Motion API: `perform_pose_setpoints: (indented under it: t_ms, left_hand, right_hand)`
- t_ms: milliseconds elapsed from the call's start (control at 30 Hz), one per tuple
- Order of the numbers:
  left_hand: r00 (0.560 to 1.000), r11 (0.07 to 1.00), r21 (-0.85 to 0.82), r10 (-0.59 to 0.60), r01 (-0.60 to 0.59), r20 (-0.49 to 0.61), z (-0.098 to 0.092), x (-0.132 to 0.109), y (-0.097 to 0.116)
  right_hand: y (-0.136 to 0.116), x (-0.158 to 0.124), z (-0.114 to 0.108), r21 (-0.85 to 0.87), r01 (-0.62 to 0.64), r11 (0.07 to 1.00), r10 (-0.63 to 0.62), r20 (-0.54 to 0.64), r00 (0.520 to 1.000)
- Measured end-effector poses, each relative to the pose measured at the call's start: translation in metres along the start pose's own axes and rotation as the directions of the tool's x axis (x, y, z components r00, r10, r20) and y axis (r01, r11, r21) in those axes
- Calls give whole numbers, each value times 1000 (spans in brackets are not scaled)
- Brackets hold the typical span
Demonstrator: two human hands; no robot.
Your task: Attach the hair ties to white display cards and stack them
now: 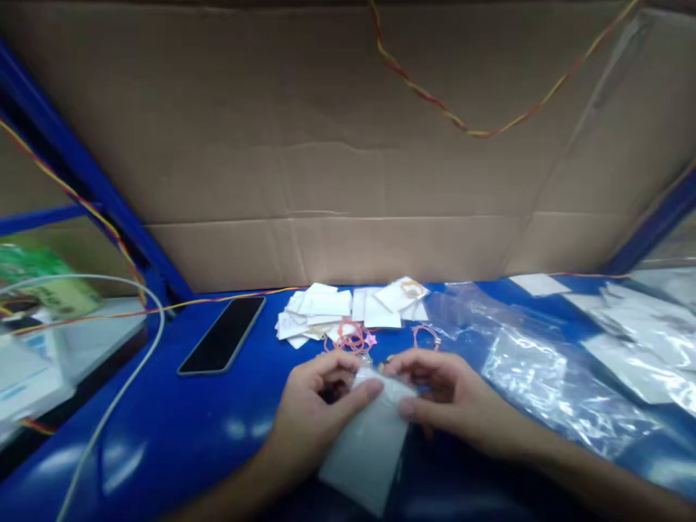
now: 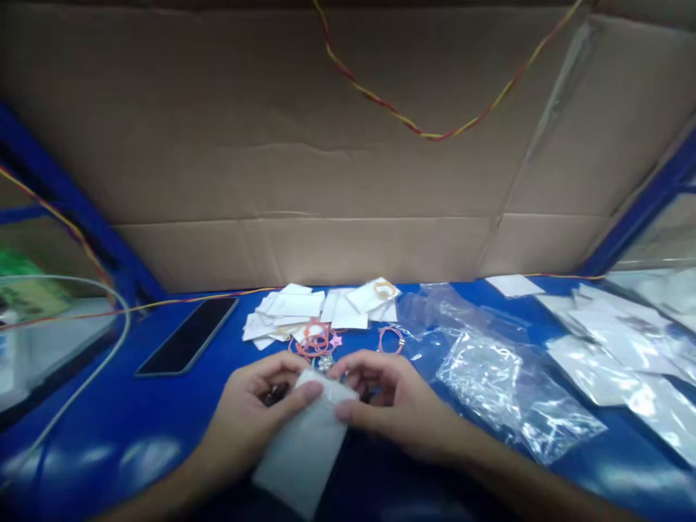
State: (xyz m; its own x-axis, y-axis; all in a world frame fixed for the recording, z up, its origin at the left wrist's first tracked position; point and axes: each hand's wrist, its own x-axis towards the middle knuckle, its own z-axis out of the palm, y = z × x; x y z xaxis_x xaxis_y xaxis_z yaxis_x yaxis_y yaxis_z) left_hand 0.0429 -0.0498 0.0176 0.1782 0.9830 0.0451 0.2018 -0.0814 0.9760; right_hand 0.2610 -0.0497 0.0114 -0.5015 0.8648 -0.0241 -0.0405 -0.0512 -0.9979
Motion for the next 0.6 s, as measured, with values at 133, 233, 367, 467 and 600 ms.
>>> perform_pose_setpoints:
  t_ms: [133, 233, 367, 467, 600]
  left_hand:
    - [1000, 1000, -12, 20, -20, 20, -1, -1, 1]
    - [998, 1000, -7, 17, -16, 64, 0, -1, 1]
    - [997, 999, 21, 35, -37, 63, 1, -1, 3]
    - [998, 998, 52, 37, -39, 47, 0, -1, 4]
    - [996, 992, 101, 73, -78, 48, -1, 0, 0]
  right_hand:
    - [0, 2, 0, 75, -9, 997, 6, 50, 999]
    - [2, 4, -1, 121, -26, 992, 14, 95, 995]
    - [5, 4, -1, 146, -42, 988, 27, 104, 994]
    - [6, 3, -2, 137, -38, 990, 26, 91, 995]
    - [6, 3, -5, 87, -44, 995, 38, 67, 997]
